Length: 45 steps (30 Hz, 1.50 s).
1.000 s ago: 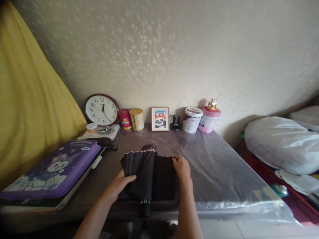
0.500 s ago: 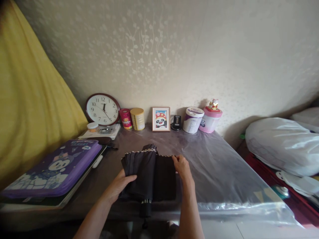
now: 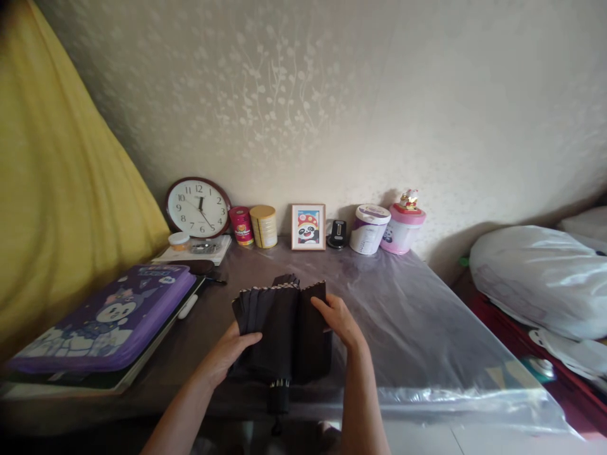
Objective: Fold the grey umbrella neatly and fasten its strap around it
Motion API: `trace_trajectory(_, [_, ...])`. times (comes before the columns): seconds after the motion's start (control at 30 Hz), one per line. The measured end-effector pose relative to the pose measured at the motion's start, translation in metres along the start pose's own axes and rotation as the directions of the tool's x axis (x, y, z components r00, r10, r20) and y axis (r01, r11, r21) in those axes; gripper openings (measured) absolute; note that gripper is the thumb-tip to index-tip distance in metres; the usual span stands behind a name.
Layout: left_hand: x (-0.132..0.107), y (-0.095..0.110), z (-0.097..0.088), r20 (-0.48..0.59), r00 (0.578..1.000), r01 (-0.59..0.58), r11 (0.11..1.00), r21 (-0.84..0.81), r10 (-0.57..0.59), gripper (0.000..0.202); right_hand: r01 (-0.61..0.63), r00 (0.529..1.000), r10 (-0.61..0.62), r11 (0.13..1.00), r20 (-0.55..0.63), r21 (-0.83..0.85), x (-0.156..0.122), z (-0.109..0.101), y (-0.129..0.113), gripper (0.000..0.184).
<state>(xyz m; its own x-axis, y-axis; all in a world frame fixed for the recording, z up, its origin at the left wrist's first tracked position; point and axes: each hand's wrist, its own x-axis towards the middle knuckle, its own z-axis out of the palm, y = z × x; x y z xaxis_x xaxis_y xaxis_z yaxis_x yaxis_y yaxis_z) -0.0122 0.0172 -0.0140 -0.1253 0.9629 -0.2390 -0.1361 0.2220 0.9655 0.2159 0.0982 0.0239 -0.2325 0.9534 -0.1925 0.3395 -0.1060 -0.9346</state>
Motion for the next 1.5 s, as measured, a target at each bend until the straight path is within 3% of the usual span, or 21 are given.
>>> trace_trajectory(0.23, [0.0, 0.003, 0.001, 0.009, 1.0, 0.015, 0.999, -0.047, -0.015, 0.046, 0.048, 0.997, -0.054, 0.991, 0.048, 0.126, 0.004, 0.04, -0.017, 0.023])
trace_trajectory(0.4, [-0.002, 0.01, 0.002, -0.006, 0.999, 0.052, 0.997, -0.061, -0.053, 0.044, 0.071, 0.992, -0.084, 0.99, 0.098, 0.126, 0.011, 0.063, -0.012, 0.02])
trace_trajectory(0.63, [-0.009, 0.021, 0.006, -0.009, 0.999, -0.05, 0.997, -0.064, 0.05, 0.047, 0.146, 0.974, -0.152, 0.988, 0.168, 0.047, 0.012, 0.075, -0.01, 0.019])
trace_trajectory(0.83, [-0.006, 0.012, 0.007, 0.087, 0.991, -0.097, 0.995, -0.013, 0.097, 0.054, 0.184, 0.951, -0.191, 0.982, 0.243, 0.052, 0.009, 0.078, -0.011, 0.024])
trace_trajectory(0.97, [-0.003, 0.003, 0.006, 0.064, 0.997, -0.043, 0.999, -0.011, 0.044, 0.057, 0.337, 0.939, -0.324, 0.935, 0.118, -0.108, 0.015, 0.081, -0.006, 0.026])
trace_trajectory(1.1, [-0.003, 0.002, 0.005, 0.058, 0.998, -0.022, 1.0, -0.004, 0.022, 0.052, 0.494, 0.841, -0.538, 0.809, -0.061, -0.319, 0.023, 0.073, -0.003, 0.029])
trace_trajectory(1.17, [-0.003, 0.002, 0.005, 0.075, 0.996, -0.039, 0.999, -0.004, 0.039, 0.05, 0.455, 0.844, -0.52, 0.823, -0.13, -0.34, 0.024, 0.062, -0.003, 0.029])
trace_trajectory(1.33, [-0.003, 0.002, 0.004, 0.082, 0.994, -0.066, 0.998, 0.007, 0.065, 0.047, 0.165, 0.931, -0.282, 0.89, -0.23, -0.425, 0.019, 0.022, 0.001, 0.026])
trace_trajectory(1.5, [-0.002, 0.001, 0.003, 0.066, 0.996, -0.064, 0.997, 0.032, 0.061, 0.04, -0.117, 0.933, -0.136, 0.764, -0.334, -0.635, 0.013, -0.009, 0.019, 0.028])
